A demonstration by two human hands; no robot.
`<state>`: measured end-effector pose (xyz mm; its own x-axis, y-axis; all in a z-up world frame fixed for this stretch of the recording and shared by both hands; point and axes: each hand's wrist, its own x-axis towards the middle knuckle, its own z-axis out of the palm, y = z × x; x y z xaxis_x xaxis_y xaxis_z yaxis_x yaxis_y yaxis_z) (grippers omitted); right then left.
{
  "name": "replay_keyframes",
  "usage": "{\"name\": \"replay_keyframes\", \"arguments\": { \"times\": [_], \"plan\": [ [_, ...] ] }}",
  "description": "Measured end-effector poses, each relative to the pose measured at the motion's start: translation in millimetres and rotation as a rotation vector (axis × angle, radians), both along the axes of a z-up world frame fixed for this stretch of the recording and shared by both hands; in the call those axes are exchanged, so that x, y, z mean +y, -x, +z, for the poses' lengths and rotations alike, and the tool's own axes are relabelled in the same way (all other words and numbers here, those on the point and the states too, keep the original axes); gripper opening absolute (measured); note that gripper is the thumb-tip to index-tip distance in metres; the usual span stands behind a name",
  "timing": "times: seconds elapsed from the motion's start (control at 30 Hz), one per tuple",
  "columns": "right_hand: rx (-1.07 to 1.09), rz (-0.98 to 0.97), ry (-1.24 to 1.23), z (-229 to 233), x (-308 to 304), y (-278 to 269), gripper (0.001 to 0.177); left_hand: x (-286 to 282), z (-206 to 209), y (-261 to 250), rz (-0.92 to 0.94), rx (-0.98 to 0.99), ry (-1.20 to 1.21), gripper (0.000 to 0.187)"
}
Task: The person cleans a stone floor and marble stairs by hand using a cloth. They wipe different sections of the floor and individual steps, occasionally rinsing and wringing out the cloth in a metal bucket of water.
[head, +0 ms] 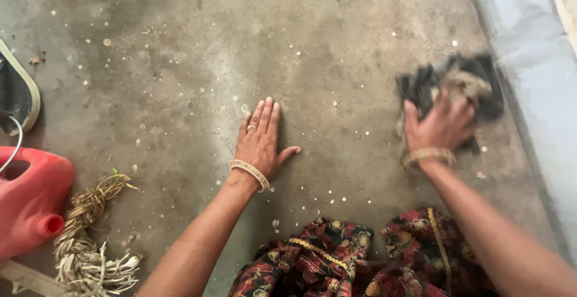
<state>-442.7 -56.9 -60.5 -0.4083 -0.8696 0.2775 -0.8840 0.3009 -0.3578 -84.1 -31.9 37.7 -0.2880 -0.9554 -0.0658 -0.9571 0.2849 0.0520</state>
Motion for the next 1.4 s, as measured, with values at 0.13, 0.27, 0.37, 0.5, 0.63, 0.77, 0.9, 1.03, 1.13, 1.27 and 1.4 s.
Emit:
{"name": "replay_keyframes", "arguments": {
  "times": [0.13,0.27,0.37,0.5,0.63,0.77,0.9,1.03,1.13,1.27,1.4],
  "plan": [
    [-0.060,0.187,-0.072,22.9,-107.0,-46.6,0.088,-9.9,7.5,-2.4,0.157,-0.030,-0.036,0.135],
    [0.100,0.859,-0.010,48.4,-151.9,-121.1,0.088,-20.4,17.3,-0.6,0.377,-0.030,-0.183,0.167],
    [0.163,1.302,-0.015,65.4,-133.5,-180.4,0.082,-19.6,21.3,2.9,0.392,-0.019,-0.157,0.168],
    [0.190,1.527,-0.033,91.2,-132.8,-190.3,0.072,-9.4,22.6,14.2,0.549,-0.102,-0.239,0.166],
    [0.156,1.528,0.042,92.5,-134.3,-193.5,0.073,8.7,22.0,22.3,0.647,-0.100,-0.206,0.154],
    [0.096,1.479,0.100,73.0,-132.2,-183.5,0.071,31.5,13.4,35.5,0.658,-0.130,-0.201,0.139],
    [0.101,1.476,0.119,75.5,-108.9,-163.2,0.068,52.4,5.0,64.7,0.590,-0.232,-0.252,0.129],
    [0.250,1.569,0.136,71.7,-79.7,-114.1,0.071,60.2,-12.9,74.4,0.620,-0.144,-0.090,0.119],
    [0.315,1.680,0.065,64.2,-58.3,-56.5,0.075,70.8,-19.9,63.7,0.552,-0.113,0.003,0.113],
    [0.291,1.795,-0.005,62.9,-58.5,-2.2,0.075,86.4,-25.2,55.0,0.434,0.029,0.148,0.110],
    [0.068,1.334,-0.049,56.3,-62.5,27.5,0.078,118.2,-30.8,31.9,0.387,-0.058,0.080,0.112]
  ]
}}
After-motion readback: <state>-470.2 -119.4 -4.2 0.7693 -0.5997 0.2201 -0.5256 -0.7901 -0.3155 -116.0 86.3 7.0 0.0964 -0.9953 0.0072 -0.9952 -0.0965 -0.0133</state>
